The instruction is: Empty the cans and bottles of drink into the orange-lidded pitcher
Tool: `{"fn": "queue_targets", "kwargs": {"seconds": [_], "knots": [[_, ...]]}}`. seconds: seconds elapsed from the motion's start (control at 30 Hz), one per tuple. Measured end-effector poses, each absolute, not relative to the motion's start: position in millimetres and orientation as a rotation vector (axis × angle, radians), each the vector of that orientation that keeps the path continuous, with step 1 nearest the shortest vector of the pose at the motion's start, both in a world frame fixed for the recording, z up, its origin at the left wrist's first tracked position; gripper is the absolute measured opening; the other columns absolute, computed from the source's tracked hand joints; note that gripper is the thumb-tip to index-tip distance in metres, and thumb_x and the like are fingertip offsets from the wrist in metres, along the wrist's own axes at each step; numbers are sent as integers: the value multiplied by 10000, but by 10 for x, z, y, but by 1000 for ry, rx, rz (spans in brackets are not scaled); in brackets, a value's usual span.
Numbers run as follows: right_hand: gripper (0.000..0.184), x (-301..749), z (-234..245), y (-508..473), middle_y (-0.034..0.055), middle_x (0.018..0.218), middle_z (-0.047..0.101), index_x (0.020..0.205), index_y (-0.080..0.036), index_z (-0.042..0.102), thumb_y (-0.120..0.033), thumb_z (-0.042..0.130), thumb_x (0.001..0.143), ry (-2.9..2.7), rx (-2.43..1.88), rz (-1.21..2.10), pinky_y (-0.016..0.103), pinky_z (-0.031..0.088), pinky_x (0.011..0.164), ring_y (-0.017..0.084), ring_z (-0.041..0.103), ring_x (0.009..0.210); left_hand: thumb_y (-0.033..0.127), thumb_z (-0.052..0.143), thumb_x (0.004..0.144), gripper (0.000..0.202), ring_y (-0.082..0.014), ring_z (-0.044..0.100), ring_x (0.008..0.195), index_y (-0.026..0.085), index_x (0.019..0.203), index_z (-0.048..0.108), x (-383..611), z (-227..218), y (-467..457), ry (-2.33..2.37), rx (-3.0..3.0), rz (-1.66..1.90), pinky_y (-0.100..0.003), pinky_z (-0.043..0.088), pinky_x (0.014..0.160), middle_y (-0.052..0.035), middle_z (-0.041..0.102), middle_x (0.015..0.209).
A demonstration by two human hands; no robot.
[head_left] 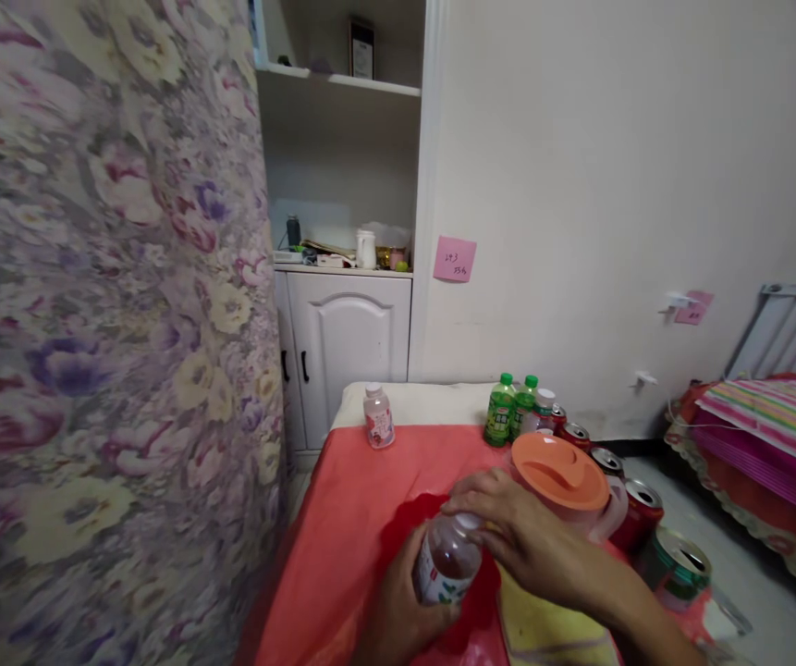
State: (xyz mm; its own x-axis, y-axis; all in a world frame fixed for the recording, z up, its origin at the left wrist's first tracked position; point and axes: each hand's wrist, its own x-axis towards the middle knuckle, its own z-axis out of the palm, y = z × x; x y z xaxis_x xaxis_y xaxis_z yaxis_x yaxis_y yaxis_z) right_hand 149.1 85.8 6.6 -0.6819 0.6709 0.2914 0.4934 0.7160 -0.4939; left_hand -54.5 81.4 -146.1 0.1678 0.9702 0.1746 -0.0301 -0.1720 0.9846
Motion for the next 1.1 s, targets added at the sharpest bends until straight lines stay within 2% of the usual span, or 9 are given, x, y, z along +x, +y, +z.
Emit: {"fn": "queue_targets", "kwargs": {"seconds": [0.17,0.4,0.5,0.6,0.67,0.77,0.9,1.03,1.1], "knots": [[394,1460,32,893,56,1275,650,1296,-297,629,-122,516,962,-2459,-934,506,402,461,1021,233,573,1179,225,820,516,822,-334,667,1050,216,1313,615,-548,-1415,802,1005,1381,1222,-394,537,889,-79,729,1190],[227,1319,-38,920,62,966,671,1068,-184,700,-332,693,896,-2326,-1300,370,352,452,730,242,655,849,185,786,511,803,-344,684,1048,219,1295,612,-522,-1337,786,1000,1359,1204,-409,547,883,-95,734,1224],[383,1316,-6,891,90,1042,682,1153,-176,679,-435,716,874,-2297,-1341,377,381,457,774,279,660,925,182,782,510,796,-349,674,1096,224,1284,603,-522,-1334,790,952,1331,1221,-414,536,912,-95,732,1245],[593,1369,-14,868,115,1239,626,1374,-206,557,-399,749,847,-2248,-1260,508,388,474,844,275,640,1022,236,813,534,789,-341,698,1035,215,1291,591,-528,-1346,797,884,1315,1221,-403,544,862,-96,750,1193],[509,1397,-53,866,106,1249,608,1373,-206,546,-301,681,891,-2238,-1135,581,370,481,857,242,630,1016,291,850,542,791,-342,698,1040,211,1286,594,-527,-1359,803,851,1324,1235,-401,541,871,-95,752,1180],[306,1386,-116,880,74,1102,634,1210,-190,620,-187,595,905,-2208,-1070,579,347,474,815,207,623,924,350,880,546,813,-356,681,1103,213,1292,586,-516,-1377,812,845,1339,1251,-418,527,931,-104,740,1214],[224,1330,-150,895,44,932,643,990,-167,631,-246,728,804,-2114,-1295,516,354,447,733,223,613,827,377,887,530,849,-376,674,1137,214,1300,568,-502,-1365,807,873,1327,1238,-442,526,959,-131,723,1271],[452,1344,-208,885,72,1130,623,1234,-196,586,-270,720,809,-2104,-1179,622,381,475,855,241,621,992,384,885,533,851,-377,679,1127,205,1303,569,-502,-1323,792,861,1303,1223,-447,530,945,-136,729,1254],[404,1349,-252,880,75,1150,608,1266,-205,578,-240,631,867,-2103,-1065,646,381,472,901,231,612,1035,390,886,531,841,-379,669,1145,203,1294,585,-504,-1317,793,860,1324,1243,-449,518,969,-135,724,1266]]}}
